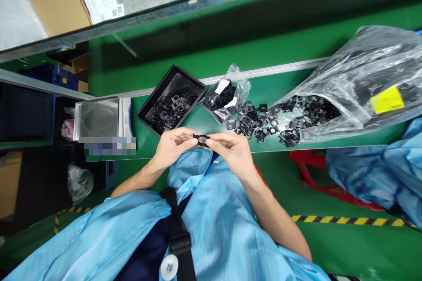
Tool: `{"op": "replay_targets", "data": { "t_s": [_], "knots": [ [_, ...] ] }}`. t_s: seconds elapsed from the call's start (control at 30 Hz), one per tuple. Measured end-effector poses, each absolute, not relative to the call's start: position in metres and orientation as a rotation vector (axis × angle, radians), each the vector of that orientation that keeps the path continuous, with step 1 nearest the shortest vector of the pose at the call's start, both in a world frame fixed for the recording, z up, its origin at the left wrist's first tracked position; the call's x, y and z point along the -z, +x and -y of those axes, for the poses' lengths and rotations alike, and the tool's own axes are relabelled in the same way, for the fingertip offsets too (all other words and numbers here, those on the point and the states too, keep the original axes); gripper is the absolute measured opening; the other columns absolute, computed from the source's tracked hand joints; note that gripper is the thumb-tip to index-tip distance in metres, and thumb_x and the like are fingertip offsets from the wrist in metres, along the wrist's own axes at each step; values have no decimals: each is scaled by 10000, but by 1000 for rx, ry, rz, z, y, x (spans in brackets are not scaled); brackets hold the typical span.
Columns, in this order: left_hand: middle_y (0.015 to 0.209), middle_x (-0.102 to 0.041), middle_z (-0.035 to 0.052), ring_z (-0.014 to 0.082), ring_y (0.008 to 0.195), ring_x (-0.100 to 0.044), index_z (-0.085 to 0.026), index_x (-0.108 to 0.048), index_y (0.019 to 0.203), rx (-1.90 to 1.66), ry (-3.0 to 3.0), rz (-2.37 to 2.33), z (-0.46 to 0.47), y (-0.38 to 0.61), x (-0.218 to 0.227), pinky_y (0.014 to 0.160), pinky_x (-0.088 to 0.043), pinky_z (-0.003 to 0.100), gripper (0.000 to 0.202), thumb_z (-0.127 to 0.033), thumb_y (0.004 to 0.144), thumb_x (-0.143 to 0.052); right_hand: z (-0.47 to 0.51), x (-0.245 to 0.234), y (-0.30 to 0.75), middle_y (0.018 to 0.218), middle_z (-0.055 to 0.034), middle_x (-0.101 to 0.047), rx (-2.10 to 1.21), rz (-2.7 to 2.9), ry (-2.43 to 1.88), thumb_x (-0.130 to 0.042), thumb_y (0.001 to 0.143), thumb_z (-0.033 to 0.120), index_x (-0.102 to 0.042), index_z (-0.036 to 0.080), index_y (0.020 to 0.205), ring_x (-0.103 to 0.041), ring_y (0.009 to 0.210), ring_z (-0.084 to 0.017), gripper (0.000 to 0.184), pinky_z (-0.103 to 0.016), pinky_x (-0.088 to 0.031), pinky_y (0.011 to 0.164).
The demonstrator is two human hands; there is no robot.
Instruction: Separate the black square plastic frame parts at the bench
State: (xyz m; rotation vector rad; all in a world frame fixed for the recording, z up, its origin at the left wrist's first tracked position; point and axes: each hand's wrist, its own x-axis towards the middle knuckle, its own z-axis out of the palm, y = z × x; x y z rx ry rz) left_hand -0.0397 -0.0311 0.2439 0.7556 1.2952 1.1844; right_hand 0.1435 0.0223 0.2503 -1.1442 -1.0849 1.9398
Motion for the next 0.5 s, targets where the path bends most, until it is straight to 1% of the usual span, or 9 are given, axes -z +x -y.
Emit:
{"op": "replay_targets", "data": {
  "t_s": [0.13, 0.27, 0.33, 0.4, 0.5],
  "knots": [
    [768, -767, 27, 125, 676, -709, -149, -741, 860, -1167, 655, -1183, 29, -38, -244, 691, -571, 233, 405, -477, 688, -905, -19, -250, 142, 830, -33, -823, -1936, 1054, -1118, -928, 659, 457, -814, 239, 793, -771, 697, -205, 280, -361, -668, 744],
    [800, -772, 37, 157, 711, -731, -150, -724, 865, -1114, 516, -1081, 27, -37, -243, 743, -608, 295, 438, -487, 663, -918, -18, -250, 140, 828, -33, -824, -1947, 1008, -1114, -936, 638, 478, -808, 236, 789, -770, 689, -210, 313, -384, -676, 748],
    [794, -777, 46, 169, 706, -736, -147, -728, 863, -1115, 547, -1103, 27, -39, -243, 733, -604, 297, 447, -489, 651, -924, -18, -250, 140, 837, -32, -825, -1962, 995, -1106, -936, 637, 480, -806, 235, 787, -772, 694, -214, 315, -395, -680, 748],
    [778, -780, 55, 173, 693, -735, -141, -743, 858, -1131, 624, -1158, 28, -42, -243, 707, -586, 281, 436, -499, 671, -909, -18, -250, 141, 836, -30, -823, -1976, 984, -1100, -938, 634, 472, -805, 234, 784, -768, 679, -206, 311, -395, -683, 744],
    [733, -769, 48, 164, 665, -722, -142, -756, 836, -1150, 698, -1215, 29, -46, -242, 666, -561, 260, 415, -510, 698, -888, -19, -248, 141, 790, -15, -809, -1952, 963, -1116, -946, 626, 458, -805, 235, 786, -747, 643, -188, 309, -393, -684, 737]
  ]
}}
